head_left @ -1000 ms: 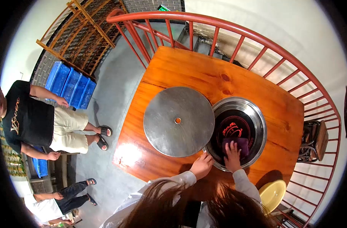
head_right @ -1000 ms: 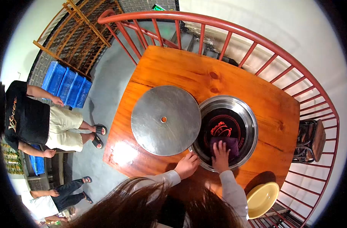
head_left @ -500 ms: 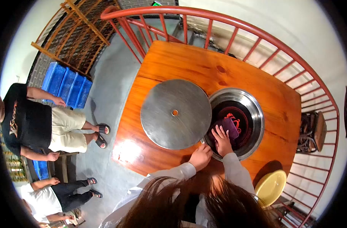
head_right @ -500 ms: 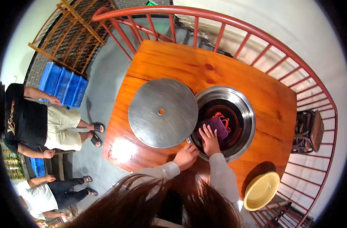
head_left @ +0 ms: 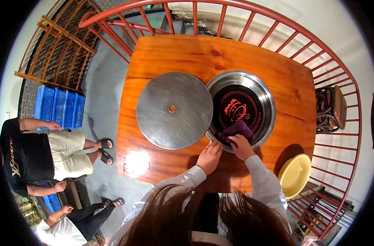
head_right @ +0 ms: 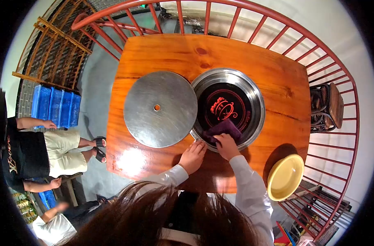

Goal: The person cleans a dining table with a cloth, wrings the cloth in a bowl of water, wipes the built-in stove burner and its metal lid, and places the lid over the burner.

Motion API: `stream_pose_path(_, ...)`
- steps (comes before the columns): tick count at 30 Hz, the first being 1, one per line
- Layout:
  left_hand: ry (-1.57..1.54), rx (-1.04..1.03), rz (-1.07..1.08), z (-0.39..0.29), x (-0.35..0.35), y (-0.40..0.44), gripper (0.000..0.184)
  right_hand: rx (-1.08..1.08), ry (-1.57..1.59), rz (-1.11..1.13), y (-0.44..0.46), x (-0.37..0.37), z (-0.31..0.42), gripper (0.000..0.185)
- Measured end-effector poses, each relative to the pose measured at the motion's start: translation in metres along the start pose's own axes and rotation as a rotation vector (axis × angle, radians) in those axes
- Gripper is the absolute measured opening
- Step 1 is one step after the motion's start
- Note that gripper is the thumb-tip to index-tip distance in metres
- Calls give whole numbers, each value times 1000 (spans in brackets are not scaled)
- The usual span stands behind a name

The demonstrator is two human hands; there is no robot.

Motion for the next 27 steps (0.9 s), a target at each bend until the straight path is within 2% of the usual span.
stream_pose_path(2, 14, 37, 83, 2, -9, -1, 47, -7, 55, 133, 7, -22, 0, 31)
stream_pose_path(4, -4, 36, 74, 3, -12, -2, 48, -3, 95, 82, 22, -29, 0, 28)
stream_pose_path(8, -36, 43, 44, 2, -6, -2, 52, -4, 42, 149, 48, -55, -2, 30)
stream_pose_path(10, -66, 58, 76, 0, -5, -2, 50, -4, 139, 44, 56, -60, 12, 28)
stream_pose_path(11, -83, 91, 107, 2, -7, -2, 48, -138, 160, 83, 65, -57, 24, 28)
stream_pose_path(15, -51, 61, 66, 4, -8, -3, 51, -176, 154, 80, 72, -65, 18, 29)
stream_pose_path(17, -60, 65, 75, 3, -10, -2, 48, 1, 278, 84, 67, -66, 12, 30)
stream_pose_path(18, -66, 71, 81, 4, -11, -2, 45, -2, 278, 82, 61, -67, 0, 30)
stream_pose_path(20, -63, 57, 67, 6, -12, -3, 48, 102, 183, 150, 43, -72, -14, 31)
stream_pose_path(21, -59, 47, 50, 6, -12, -2, 52, 27, 97, 290, 31, -66, -18, 31)
stream_pose_path(22, -63, 45, 52, 5, -12, -2, 52, 22, 97, 290, 22, -49, -20, 31)
stream_pose_path(27, -61, 46, 62, 4, -9, -2, 51, -106, -334, 483, -10, 11, -66, 29)
Point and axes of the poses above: each hand's wrist, its own y-axis towards the middle knuckle, its own x-axis out of the back of the hand, z = x × y, the point moved 8 cm from there along y, towards the middle knuckle, and after that the axes turned 1 degree about -z, right-handed, at the moved point
